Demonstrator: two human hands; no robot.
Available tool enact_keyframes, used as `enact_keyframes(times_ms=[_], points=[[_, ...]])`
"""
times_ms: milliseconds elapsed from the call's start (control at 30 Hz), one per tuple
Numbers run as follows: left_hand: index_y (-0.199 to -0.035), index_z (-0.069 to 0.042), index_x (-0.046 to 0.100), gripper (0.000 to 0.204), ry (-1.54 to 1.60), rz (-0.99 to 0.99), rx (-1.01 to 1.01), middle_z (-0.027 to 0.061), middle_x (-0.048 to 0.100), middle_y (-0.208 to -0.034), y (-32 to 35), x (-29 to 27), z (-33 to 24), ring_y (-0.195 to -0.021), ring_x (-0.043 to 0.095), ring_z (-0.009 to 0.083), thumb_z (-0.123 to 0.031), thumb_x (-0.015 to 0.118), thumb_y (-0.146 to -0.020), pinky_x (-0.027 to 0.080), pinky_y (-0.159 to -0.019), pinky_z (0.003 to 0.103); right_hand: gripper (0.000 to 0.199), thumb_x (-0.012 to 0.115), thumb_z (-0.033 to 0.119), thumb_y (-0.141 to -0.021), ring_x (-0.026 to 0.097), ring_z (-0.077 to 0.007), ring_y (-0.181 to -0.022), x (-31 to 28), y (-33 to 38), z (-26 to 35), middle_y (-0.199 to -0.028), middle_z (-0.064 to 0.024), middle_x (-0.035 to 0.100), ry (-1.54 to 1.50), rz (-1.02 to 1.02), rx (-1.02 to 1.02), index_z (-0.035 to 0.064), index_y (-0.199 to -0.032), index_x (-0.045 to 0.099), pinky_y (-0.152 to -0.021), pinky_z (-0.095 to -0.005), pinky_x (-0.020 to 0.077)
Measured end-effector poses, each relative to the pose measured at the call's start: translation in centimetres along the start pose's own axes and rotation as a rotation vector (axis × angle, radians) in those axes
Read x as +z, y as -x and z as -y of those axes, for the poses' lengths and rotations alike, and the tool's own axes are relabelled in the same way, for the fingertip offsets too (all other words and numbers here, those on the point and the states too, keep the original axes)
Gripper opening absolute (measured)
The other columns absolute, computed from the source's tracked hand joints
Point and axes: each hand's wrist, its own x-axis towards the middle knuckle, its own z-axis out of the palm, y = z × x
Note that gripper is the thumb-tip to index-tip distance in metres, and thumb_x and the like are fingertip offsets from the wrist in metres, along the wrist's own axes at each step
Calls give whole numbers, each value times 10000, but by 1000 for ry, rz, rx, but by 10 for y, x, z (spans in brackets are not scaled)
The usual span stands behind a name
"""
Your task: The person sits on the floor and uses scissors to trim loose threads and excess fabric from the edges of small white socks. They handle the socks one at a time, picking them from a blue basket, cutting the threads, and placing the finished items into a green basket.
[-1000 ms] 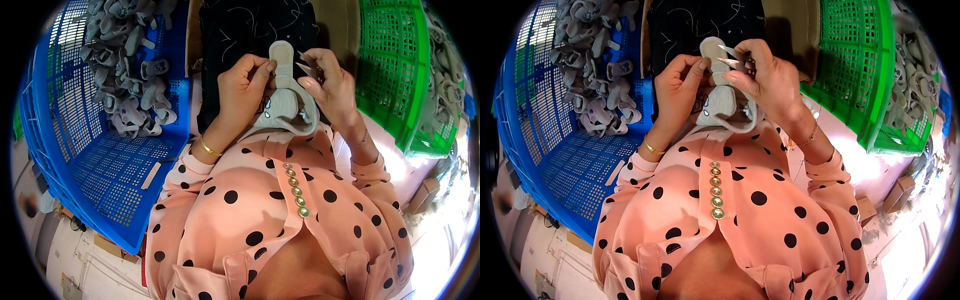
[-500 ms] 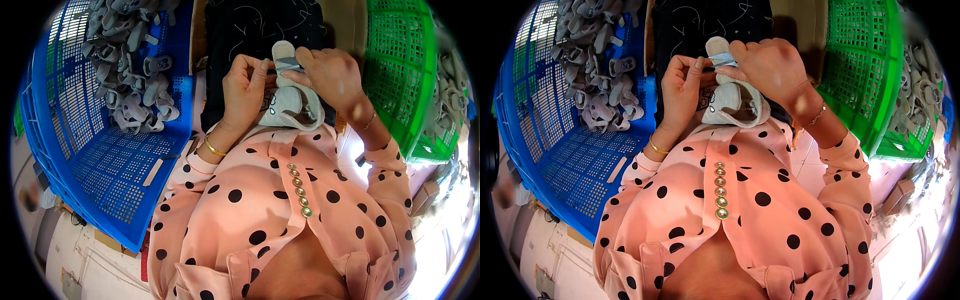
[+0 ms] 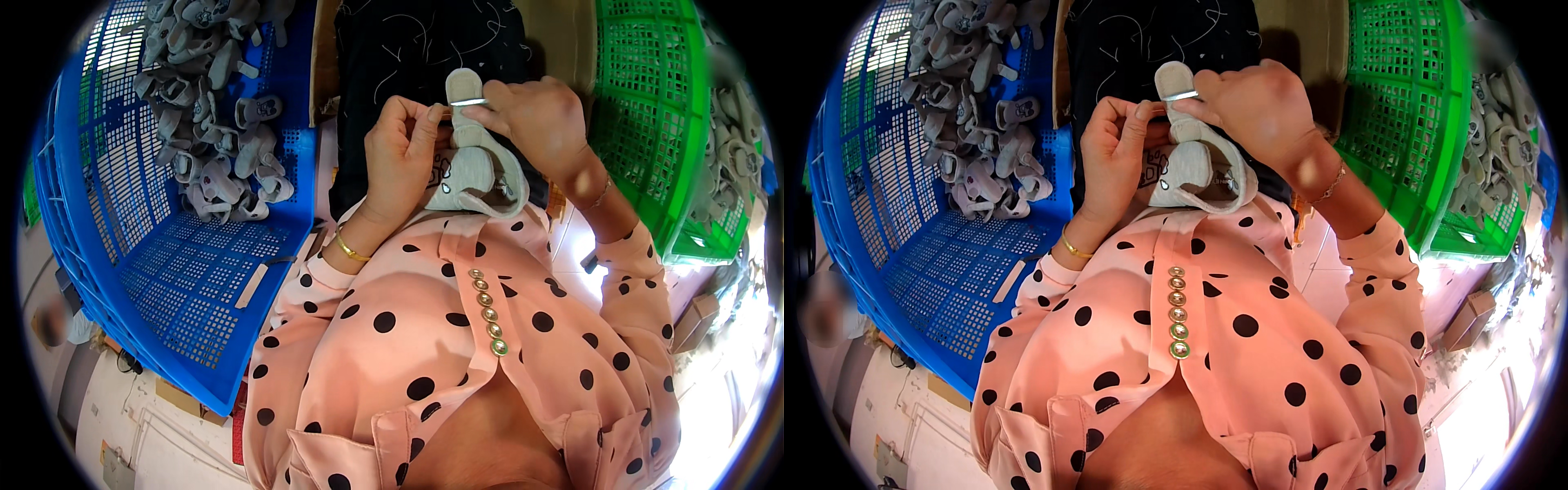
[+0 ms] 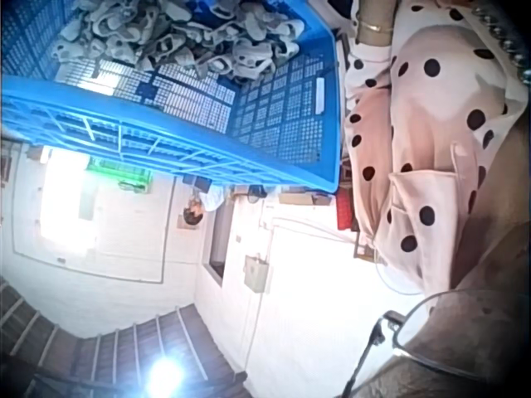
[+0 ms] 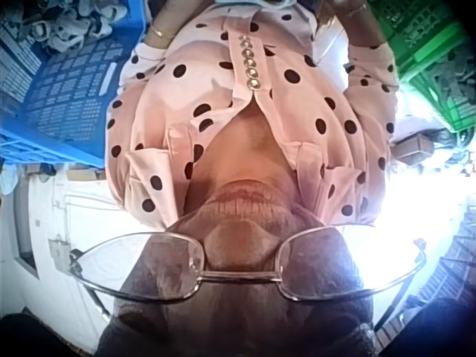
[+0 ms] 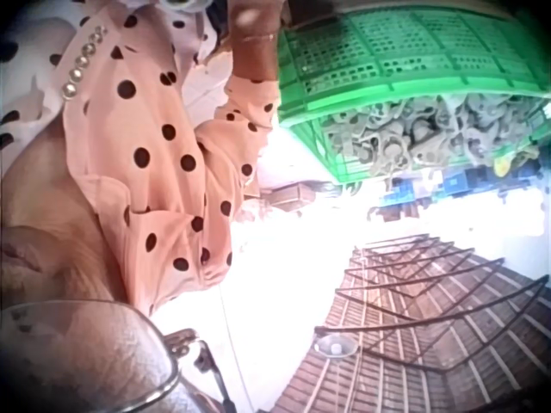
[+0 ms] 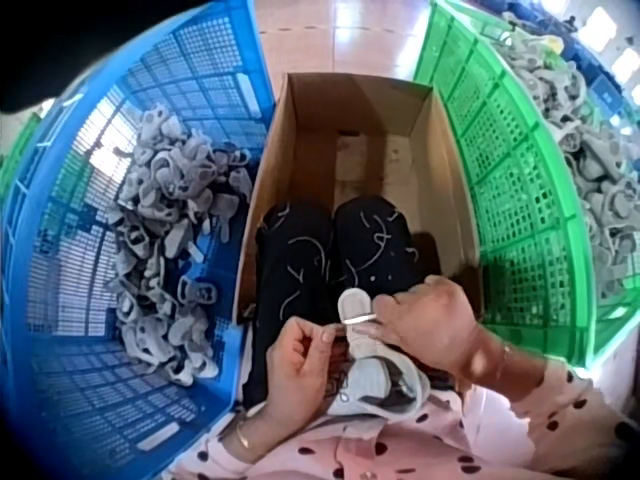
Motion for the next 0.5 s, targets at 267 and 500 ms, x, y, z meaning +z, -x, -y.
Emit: enact_keyframes(times_ms=[267,500], points=[[-889,-6,528,260,190,137,-124,116,695,-961,-2,-13,-16,-822,688,139,-231,511,-1018,577,-679,260,327,650,327,-922,454,-132,-543,8,9,4,-622,-33,492,-1045,218,422,9,-875,588,-531,-282,413],[-1133,-11,636,232,-261,421,-51,45,682,-940,3,-29,-32,-787,624,76,-137,643,-938,497,-695,203,267,587,292,-977,278,2,-560,-3,12,11,-635,103,372,-1772,291,680,29,-940,613,-479,-192,253]])
